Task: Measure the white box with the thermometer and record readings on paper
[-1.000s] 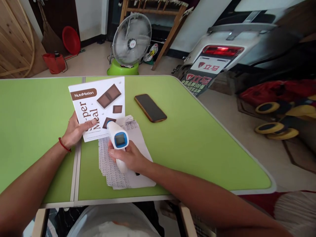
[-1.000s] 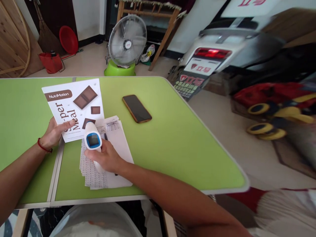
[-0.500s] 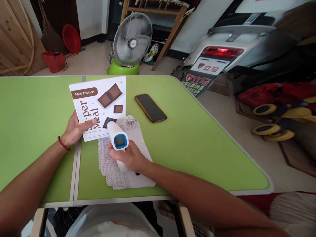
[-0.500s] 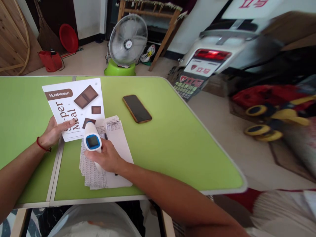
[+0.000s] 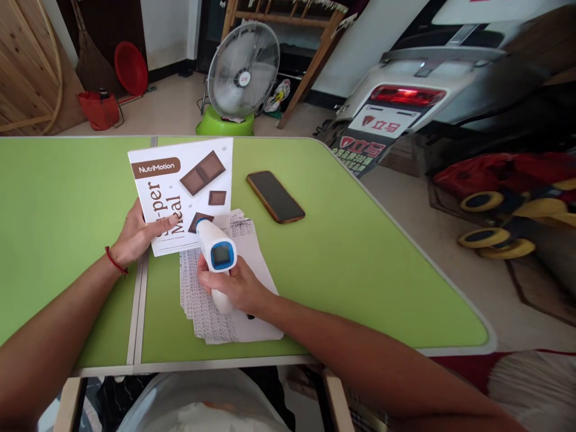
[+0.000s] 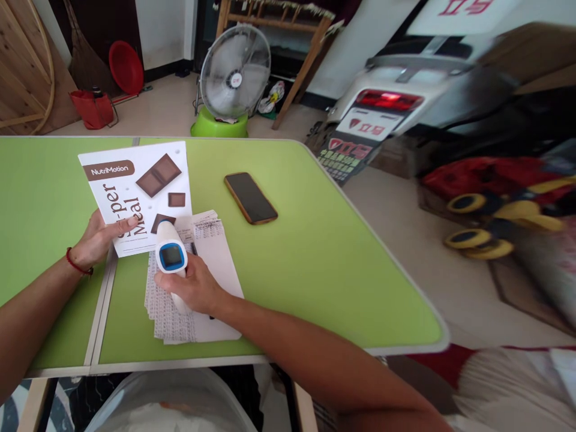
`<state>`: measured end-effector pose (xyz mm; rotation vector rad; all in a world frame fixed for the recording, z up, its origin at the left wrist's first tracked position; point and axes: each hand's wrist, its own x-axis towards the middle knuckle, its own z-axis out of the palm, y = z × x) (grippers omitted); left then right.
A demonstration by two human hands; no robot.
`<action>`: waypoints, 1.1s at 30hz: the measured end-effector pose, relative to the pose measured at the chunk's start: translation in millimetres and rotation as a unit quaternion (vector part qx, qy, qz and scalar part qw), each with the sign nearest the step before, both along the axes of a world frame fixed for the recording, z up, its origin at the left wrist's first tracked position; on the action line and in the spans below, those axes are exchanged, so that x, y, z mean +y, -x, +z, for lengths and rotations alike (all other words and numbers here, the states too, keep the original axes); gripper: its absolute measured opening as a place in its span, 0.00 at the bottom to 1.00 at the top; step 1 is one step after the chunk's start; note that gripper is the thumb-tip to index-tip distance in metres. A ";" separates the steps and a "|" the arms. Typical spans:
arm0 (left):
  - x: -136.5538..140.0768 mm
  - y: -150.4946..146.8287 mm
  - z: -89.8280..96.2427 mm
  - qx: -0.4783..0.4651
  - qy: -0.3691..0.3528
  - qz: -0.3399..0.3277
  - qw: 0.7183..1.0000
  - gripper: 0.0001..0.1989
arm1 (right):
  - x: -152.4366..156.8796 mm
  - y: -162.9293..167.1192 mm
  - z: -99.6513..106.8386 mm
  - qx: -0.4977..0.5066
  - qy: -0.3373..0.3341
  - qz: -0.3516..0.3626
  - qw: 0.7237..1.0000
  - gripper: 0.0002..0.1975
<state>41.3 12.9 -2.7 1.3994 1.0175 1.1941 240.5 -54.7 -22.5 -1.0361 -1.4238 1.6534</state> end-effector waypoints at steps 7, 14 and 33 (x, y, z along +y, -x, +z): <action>-0.5 -0.1 1.5 0.005 0.000 0.001 1.000 0.26 | -1.1 0.1 -0.5 -0.007 0.006 0.001 1.000 0.07; -0.3 -0.7 1.9 -0.002 0.003 -0.005 1.000 0.27 | -2.2 1.0 -4.5 0.014 0.014 -0.011 1.000 0.07; 7.8 12.0 -0.5 -0.040 -0.053 0.032 0.997 0.29 | 12.9 -19.6 11.6 -0.039 -0.059 -0.046 0.996 0.12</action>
